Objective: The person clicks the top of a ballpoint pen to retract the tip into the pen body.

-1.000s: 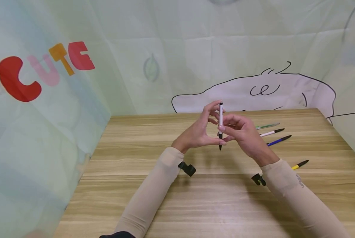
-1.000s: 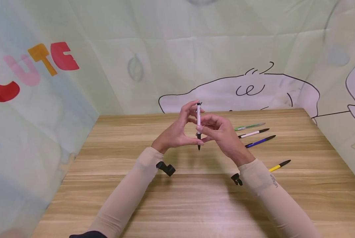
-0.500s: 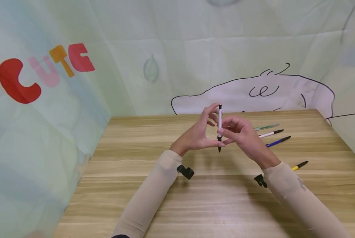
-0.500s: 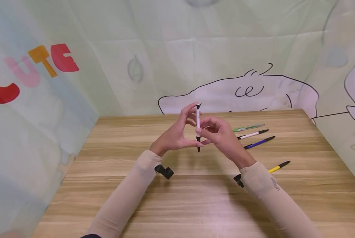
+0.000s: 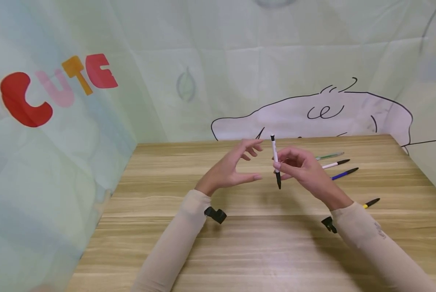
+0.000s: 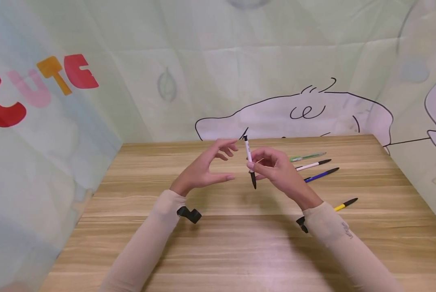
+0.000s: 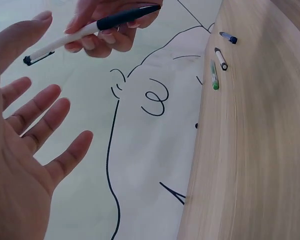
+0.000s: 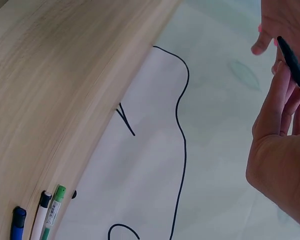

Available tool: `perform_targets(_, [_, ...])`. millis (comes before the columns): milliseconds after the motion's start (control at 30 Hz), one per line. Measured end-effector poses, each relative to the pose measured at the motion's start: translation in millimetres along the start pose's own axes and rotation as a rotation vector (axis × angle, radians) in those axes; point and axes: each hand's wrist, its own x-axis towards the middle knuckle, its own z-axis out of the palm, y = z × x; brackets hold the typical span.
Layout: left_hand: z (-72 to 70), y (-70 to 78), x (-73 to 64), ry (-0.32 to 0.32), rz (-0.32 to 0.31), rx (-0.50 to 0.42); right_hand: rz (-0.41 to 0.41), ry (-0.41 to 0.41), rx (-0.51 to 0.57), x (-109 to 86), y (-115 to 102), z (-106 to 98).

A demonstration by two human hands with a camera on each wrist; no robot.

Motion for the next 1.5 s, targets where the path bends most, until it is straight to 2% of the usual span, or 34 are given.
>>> perform_targets(400, [-16.4,-8.9,-35.9,0.026,-0.051,0.049,0.036,0.030,-0.123,-12.5,6,-21])
perform_targets(600, [-24.5,-13.5,-54.0,0.053,-0.072,0.043,0.040,0.045,-0.188,-19.7,8,-34])
perform_targets(900, [-33.7,-23.6,-83.0,0.085,-0.175,0.016,0.074,0.068,-0.286,-32.1,10,-56])
perform_targets(1200, [-47.0,-27.6,-108.4,0.113,-0.223,0.046,0.025,0.076,-0.291,-41.9,20,-81])
perform_targets(1400, [-53.9,-29.5,-119.6,0.110,-0.245,0.067,0.019,0.076,-0.378,-47.9,25,-94])
perform_targets(1500, [-56.7,-29.7,-123.6,0.111,-0.255,0.066,0.023,0.045,-0.447,-50.8,26,-101])
